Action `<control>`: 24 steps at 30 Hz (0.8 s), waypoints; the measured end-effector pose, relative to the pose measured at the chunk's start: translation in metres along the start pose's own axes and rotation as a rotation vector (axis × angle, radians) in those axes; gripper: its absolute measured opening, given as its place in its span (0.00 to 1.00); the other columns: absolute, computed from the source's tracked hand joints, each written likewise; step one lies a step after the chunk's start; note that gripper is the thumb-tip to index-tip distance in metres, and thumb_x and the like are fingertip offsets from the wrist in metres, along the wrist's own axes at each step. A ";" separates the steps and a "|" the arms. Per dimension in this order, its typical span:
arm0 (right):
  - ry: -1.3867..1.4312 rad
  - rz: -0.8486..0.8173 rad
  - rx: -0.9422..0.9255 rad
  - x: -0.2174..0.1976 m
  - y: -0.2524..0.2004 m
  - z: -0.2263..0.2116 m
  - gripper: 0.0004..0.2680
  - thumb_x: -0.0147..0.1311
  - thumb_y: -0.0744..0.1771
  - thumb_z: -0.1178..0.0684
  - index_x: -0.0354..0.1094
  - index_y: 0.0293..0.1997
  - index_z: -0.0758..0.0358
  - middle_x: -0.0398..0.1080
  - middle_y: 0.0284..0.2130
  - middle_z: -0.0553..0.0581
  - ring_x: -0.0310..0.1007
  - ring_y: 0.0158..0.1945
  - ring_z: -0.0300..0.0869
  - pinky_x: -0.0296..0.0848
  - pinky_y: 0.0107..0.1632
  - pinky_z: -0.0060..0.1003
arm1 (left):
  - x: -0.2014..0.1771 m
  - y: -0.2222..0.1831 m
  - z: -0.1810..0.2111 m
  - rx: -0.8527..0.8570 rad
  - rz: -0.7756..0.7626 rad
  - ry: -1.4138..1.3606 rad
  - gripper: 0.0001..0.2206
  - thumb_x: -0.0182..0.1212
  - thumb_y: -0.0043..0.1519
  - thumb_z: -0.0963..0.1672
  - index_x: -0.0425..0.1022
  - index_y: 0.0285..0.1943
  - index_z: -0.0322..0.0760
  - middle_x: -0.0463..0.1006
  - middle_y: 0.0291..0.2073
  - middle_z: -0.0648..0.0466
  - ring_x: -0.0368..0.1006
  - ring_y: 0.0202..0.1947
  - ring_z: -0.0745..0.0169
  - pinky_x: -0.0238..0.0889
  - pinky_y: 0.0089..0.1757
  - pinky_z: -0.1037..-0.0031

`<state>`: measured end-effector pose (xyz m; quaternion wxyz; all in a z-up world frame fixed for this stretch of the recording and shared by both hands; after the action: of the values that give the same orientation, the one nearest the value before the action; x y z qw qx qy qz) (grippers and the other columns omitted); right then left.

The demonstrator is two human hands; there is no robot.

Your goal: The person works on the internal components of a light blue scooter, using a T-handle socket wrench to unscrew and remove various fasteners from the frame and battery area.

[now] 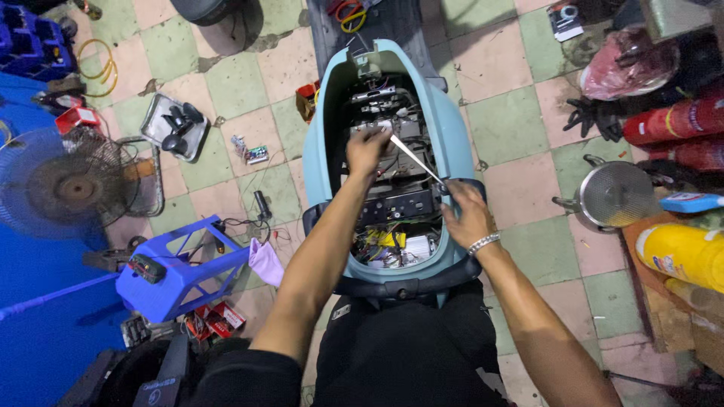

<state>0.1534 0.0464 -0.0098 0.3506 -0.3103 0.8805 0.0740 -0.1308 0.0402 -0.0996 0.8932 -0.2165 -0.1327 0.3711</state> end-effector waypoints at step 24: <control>0.189 0.378 0.231 -0.103 -0.015 0.033 0.07 0.56 0.69 0.60 0.76 0.50 0.65 0.78 0.43 0.57 0.78 0.43 0.40 0.76 0.47 0.33 | 0.192 -0.227 -0.055 0.880 -0.644 1.063 0.16 0.64 0.54 0.47 0.77 0.47 0.33 0.77 0.47 0.44 0.70 0.53 0.44 0.63 0.50 0.55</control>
<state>0.2394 0.0975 0.0353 0.2799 -0.1035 0.9544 0.0076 0.1609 0.0195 -0.0233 0.9050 0.0596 0.4189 -0.0432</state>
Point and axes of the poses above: each hand's wrist, its own y-axis towards the middle knuckle, its own x-axis out of the palm, z = x × y, the point moved 1 cm from there along y, towards the middle knuckle
